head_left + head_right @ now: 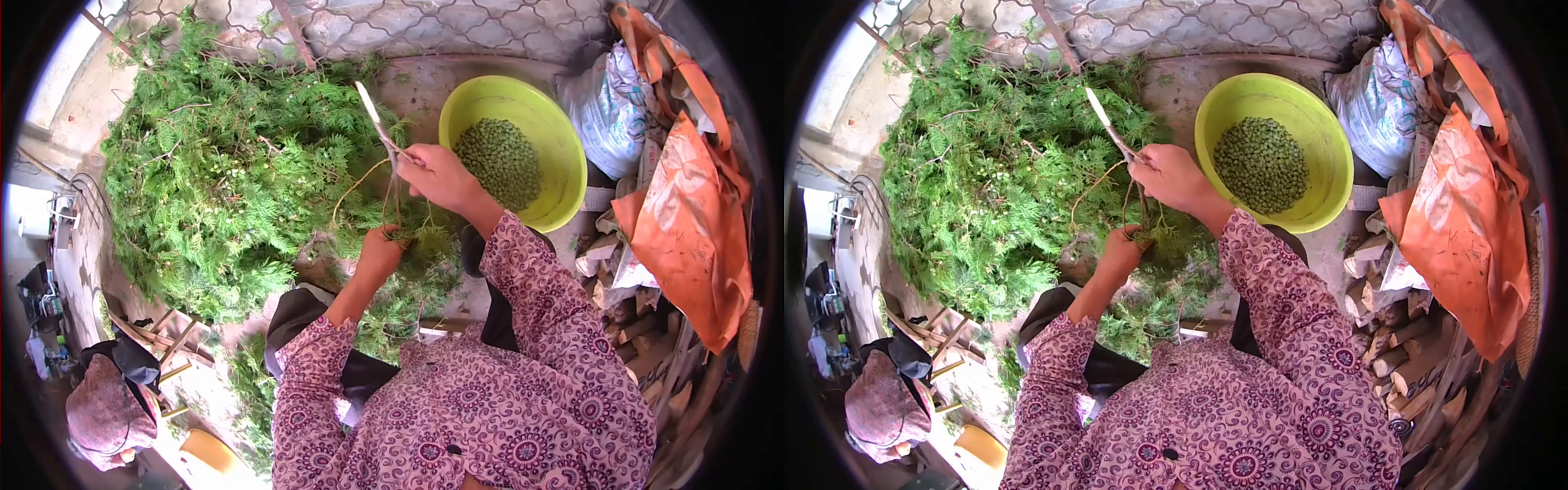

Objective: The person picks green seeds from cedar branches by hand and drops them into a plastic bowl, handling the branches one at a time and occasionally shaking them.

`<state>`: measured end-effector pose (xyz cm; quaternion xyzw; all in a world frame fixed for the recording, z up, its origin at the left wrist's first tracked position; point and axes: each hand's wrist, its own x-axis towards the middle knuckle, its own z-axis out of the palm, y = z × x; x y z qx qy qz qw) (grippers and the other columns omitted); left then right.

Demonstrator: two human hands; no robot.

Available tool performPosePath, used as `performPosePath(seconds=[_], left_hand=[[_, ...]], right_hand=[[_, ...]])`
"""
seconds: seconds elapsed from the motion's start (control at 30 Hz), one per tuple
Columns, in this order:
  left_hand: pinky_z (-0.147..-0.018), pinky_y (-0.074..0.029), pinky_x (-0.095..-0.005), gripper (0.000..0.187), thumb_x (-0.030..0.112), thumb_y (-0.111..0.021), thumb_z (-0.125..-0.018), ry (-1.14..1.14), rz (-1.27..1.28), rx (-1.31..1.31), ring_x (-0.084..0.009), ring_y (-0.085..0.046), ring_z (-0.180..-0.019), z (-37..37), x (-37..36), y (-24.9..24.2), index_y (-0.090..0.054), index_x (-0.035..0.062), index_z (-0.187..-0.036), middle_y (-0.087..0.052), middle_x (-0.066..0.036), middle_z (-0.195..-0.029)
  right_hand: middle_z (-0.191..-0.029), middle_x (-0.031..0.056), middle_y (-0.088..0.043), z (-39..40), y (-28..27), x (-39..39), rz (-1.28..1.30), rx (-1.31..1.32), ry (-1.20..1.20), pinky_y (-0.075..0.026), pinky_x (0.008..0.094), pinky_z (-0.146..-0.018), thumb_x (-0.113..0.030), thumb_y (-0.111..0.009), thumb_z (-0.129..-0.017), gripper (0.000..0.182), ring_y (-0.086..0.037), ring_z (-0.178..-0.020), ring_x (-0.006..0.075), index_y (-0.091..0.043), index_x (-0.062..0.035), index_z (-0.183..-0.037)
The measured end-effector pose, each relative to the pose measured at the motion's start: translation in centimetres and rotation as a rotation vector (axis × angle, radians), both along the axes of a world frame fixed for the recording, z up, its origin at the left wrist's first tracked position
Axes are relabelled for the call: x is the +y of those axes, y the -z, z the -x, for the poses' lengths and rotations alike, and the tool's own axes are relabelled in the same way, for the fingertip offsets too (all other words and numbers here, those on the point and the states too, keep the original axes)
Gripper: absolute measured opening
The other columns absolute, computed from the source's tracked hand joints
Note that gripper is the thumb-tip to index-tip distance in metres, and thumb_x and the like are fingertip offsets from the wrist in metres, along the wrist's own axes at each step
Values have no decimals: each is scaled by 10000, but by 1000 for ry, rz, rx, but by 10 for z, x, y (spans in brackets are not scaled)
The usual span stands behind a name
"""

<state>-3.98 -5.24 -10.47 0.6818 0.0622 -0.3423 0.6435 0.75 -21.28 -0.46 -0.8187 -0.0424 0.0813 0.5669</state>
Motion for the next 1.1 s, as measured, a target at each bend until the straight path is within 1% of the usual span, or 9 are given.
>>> performPosePath(seconds=[0.13, 0.3, 0.37, 0.5, 0.6, 0.73, 0.87, 0.97, 1.1], left_hand=[[-495, -388, -216, 300, 25, -615, -757, -130, 173, 98, -86, -507, -591, 2, -1, -17, -523, -34, -1036, -573, -50, -759], [-602, -473, -295, 292, 8, -650, -734, -215, 391, 328, -153, -568, -729, -3, 13, -51, -497, 19, -983, -582, -70, -832], [-624, -477, -319, 261, 18, -650, -738, -276, 404, 360, -164, -568, -749, -6, 15, -56, -508, 30, -957, -584, -69, -839], [-747, -469, -396, 358, 39, -627, -757, -307, 461, 416, -211, -546, -888, -14, 22, -46, -457, 59, -1072, -550, -79, -980], [-754, -475, -394, 290, 67, -622, -757, -297, 501, 368, -215, -553, -888, -18, 27, -44, -524, 49, -1030, -568, -78, -967], [-725, -488, -376, 163, 32, -609, -760, -366, 544, 336, -202, -574, -829, -18, 29, -56, -540, 25, -908, -595, -71, -864], [-752, -486, -372, 196, 8, -579, -771, -348, 578, 390, -205, -582, -836, -20, 33, -35, -519, 7, -958, -590, -84, -910], [-744, -492, -367, 215, -8, -566, -771, -366, 565, 402, -206, -588, -829, -19, 30, -49, -496, 4, -975, -586, -91, -929], [-739, -493, -367, 336, -25, -568, -761, -331, 624, 398, -212, -589, -835, -23, 31, -45, -400, 5, -1051, -583, -108, -937]], right_hand=[[-704, 24, -530, -3, -1, -5, -54, 27, -3, -416, 217, -515, -260, -526, -835, 291, -518, -552, 73, -559, 22, -900], [-769, 71, -568, -7, 0, -7, -50, 56, -15, -442, 237, -551, -285, -577, -810, 339, -549, -605, 104, -557, 27, -941], [-848, 128, -584, -6, 3, -1, 302, -374, 126, -465, 269, -598, -295, -634, -767, 401, -577, -669, 158, -552, 29, -988], [-902, 127, -581, 3, -23, 14, 366, -954, 235, -467, 282, -605, -217, -685, -713, 401, -586, -689, 192, -555, 0, -1023], [-862, 102, -592, 27, -36, 23, 97, -542, -99, -451, 277, -568, -142, -665, -722, 320, -583, -662, 195, -573, -16, -1002], [-694, 105, -585, 23, -20, 22, -26, -355, -361, -425, 274, -525, -95, -632, -735, 162, -562, -594, 188, -607, -8, -869], [-695, 132, -590, 17, -6, 11, 526, -511, -264, -430, 301, -534, -185, -587, -765, 180, -563, -571, 227, -609, -10, -802], [-640, 128, -568, 22, -20, 10, 234, -247, -300, -425, 307, -520, -240, -596, -755, 224, -552, -545, 230, -599, -16, -765], [-606, 128, -555, 23, -7, 13, 272, -167, -303, -420, 310, -511, -298, -639, -717, 295, -542, -524, 224, -579, -9, -720]])
